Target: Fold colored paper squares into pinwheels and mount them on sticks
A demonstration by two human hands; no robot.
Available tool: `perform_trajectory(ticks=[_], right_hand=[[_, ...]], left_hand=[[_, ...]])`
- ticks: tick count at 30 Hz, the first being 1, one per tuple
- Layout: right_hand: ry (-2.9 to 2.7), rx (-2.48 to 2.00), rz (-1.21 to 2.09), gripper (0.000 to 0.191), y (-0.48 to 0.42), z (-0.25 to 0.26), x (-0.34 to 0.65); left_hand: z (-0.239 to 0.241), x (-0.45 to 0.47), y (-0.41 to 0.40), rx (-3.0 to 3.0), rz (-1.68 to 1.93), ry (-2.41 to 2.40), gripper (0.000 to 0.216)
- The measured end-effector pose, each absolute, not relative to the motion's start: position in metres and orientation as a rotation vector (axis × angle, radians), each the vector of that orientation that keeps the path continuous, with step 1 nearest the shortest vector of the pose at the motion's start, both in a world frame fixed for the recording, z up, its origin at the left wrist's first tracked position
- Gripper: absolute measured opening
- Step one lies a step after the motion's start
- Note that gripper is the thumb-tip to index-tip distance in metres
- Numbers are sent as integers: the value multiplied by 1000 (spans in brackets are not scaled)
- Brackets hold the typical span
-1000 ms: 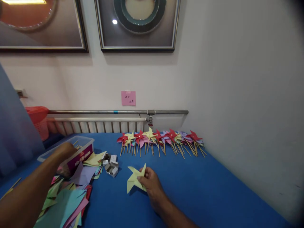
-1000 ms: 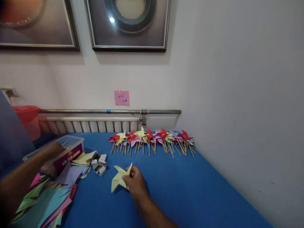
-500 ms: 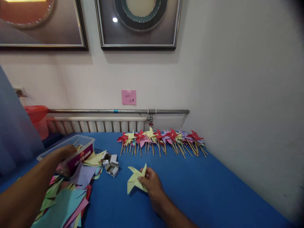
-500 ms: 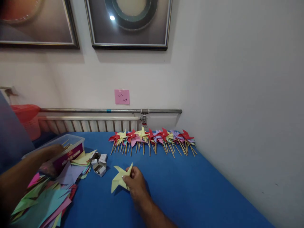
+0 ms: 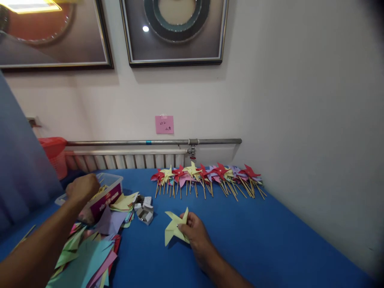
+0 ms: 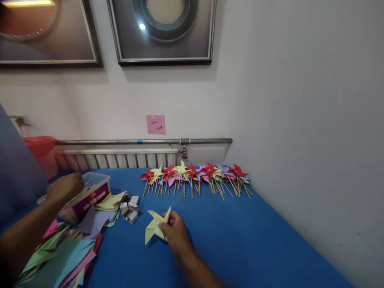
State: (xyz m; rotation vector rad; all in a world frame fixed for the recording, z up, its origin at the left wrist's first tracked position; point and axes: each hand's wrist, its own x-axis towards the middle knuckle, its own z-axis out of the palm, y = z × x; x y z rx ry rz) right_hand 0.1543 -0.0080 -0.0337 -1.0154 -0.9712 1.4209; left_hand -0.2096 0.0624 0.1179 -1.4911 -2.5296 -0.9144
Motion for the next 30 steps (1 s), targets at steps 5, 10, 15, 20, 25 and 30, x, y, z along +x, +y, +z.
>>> perform_trajectory(ticks=[5, 10, 15, 20, 25, 30], right_hand=[[-966, -1023, 1383, 30, 1, -42, 153], [-913, -1004, 1362, 34, 6, -44, 158], [-865, -971, 1382, 39, 0, -34, 163], [-907, -948, 1422, 39, -9, -20, 162], [-944, -946, 1429, 42, -13, -19, 160], [-996, -972, 1442, 44, -12, -22, 160]], left_hand=[[109, -135, 37, -1726, -1357, -2162, 18], [29, -37, 18, -2057, -2062, -2228, 21], [-17, 1, 7, -2095, -2260, -2482, 22], [-8, 4, -3, -2151, -2537, -2685, 44], [-1, 9, -10, -2398, -2654, -2517, 40], [-2, 11, -8, -2318, -2755, -2474, 31]])
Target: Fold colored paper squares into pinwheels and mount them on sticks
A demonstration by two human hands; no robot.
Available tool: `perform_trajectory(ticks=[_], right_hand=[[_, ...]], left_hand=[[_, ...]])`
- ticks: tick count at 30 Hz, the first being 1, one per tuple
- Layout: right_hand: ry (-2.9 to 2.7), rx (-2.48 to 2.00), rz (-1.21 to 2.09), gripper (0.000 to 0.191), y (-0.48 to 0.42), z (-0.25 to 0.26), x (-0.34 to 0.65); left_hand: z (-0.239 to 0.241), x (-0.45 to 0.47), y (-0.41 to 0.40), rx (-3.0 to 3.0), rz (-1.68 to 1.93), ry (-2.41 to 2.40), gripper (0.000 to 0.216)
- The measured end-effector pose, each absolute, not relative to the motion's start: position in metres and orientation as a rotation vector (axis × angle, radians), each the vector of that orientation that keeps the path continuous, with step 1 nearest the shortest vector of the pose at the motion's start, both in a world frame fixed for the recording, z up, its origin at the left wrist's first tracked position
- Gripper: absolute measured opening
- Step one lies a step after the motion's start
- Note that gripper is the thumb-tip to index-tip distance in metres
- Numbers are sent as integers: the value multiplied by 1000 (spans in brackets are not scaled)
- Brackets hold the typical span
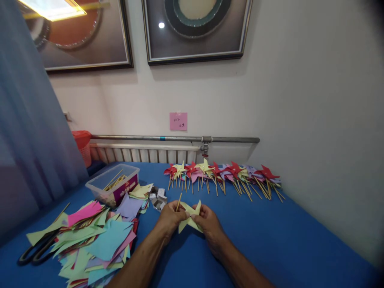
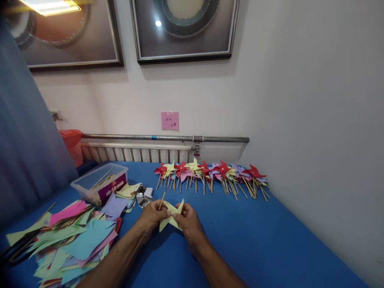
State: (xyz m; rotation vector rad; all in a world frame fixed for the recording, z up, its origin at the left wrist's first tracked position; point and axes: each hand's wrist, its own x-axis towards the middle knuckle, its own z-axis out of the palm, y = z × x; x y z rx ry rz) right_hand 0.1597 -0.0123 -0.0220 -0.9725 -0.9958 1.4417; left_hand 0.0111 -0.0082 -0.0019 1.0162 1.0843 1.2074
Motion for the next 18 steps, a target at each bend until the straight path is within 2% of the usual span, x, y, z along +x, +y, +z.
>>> perform_trajectory(ticks=[11, 18], right_hand=[[-968, -972, 1493, 44, -12, -27, 160], [-970, -1008, 1556, 32, -17, -19, 163]], left_hand=[[-5, 14, -7, 1047, 1245, 1029, 29], [-5, 13, -7, 1032, 1246, 964, 31]])
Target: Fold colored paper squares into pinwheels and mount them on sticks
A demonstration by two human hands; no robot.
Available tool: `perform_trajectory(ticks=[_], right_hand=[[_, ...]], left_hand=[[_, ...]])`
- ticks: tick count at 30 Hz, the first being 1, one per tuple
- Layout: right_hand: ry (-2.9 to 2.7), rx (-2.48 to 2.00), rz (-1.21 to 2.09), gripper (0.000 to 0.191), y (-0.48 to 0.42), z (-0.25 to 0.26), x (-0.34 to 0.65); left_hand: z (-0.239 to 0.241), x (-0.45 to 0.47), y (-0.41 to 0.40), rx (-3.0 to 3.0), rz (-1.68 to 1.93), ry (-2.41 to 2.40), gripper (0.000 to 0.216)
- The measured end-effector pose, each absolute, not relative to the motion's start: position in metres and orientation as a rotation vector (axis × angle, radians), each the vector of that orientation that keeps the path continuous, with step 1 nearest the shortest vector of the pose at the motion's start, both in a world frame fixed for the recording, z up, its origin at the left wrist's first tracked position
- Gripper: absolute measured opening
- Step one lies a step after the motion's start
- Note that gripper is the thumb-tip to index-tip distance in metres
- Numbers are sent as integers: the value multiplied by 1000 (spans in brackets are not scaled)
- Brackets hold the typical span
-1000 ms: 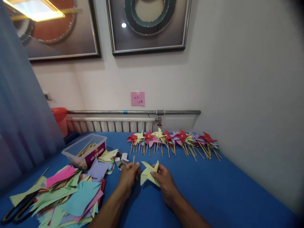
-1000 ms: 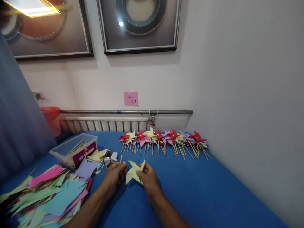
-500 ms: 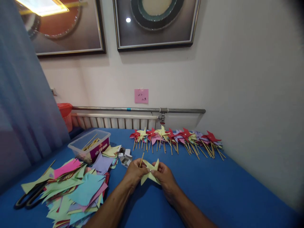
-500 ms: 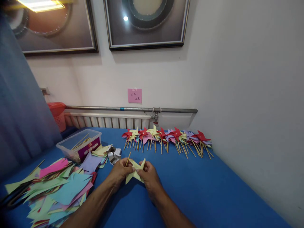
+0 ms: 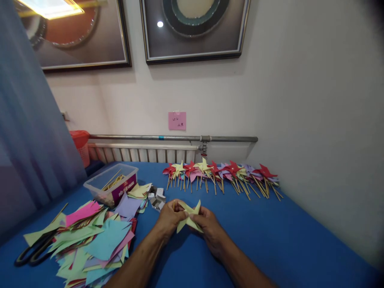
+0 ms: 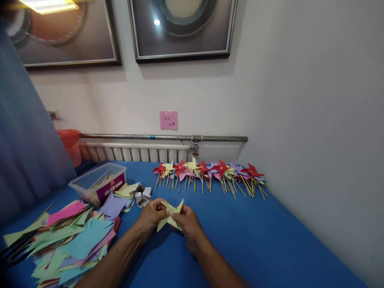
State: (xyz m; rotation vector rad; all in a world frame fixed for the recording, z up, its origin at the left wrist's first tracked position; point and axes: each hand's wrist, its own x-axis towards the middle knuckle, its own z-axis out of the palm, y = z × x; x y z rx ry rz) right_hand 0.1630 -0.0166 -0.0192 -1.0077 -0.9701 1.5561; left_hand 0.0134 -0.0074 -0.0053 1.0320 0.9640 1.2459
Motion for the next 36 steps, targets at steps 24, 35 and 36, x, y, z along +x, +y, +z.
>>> perform_trajectory(ticks=[24, 35, 36], right_hand=[[-861, -982, 1546, 33, -14, -10, 173], [-868, -986, 1536, 34, -15, -8, 172], [-871, -985, 1532, 34, -15, -7, 172]], left_hand=[[0, -2, 1, 693, 1489, 1135, 44], [2, -1, -1, 546, 1460, 1048, 54], [1, -1, -1, 564, 1460, 1054, 58]])
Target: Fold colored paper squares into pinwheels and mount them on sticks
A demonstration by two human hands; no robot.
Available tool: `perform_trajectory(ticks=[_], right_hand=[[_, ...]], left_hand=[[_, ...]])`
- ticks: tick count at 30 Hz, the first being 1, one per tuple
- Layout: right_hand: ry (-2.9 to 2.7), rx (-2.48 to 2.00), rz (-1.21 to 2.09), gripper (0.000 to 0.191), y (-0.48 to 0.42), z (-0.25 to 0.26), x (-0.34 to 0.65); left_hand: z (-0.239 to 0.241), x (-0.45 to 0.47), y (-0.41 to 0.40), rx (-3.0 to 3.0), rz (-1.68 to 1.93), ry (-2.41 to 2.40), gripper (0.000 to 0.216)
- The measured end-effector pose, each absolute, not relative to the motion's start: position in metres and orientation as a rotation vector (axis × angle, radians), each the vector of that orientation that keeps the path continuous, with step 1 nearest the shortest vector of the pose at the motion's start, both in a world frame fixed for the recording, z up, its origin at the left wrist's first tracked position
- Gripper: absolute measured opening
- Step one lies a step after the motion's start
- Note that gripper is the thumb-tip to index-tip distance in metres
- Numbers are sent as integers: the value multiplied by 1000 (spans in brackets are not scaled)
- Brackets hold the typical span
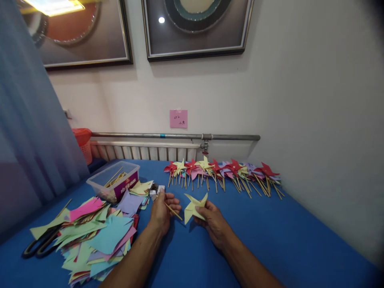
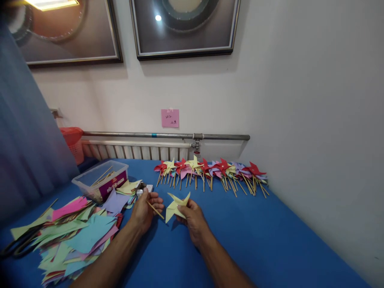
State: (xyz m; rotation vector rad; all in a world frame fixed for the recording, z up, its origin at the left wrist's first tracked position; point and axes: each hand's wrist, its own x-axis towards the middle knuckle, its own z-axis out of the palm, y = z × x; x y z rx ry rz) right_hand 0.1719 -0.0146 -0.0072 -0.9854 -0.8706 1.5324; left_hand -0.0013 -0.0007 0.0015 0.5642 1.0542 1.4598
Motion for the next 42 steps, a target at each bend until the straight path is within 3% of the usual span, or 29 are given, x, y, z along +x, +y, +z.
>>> perform_trajectory(ticks=[3, 6, 13, 16, 21, 26, 31, 42], right_hand=[[-837, -991, 1515, 34, -13, -5, 174], [-781, -989, 1493, 31, -10, -4, 177], [-760, -992, 1500, 30, -9, -5, 177], [-725, -991, 1476, 29, -6, -5, 179], [-674, -995, 1431, 25, 1, -5, 186], [-683, -983, 1436, 24, 2, -7, 188], [-685, -966, 1437, 25, 2, -8, 186], [-733, -958, 1468, 29, -4, -6, 180]], left_hand=[[1, -5, -1, 706, 1506, 1171, 71], [3, -10, -1, 880, 1553, 1362, 71], [3, -5, 0, 1050, 1327, 1323, 29], [-2, -1, -1, 1186, 1124, 1354, 21], [-4, -7, -6, 1624, 895, 1469, 30], [2, -12, -5, 1663, 918, 1577, 14], [0, -12, -3, 1665, 927, 1524, 23], [7, -9, -17, 2121, 384, 1848, 25]])
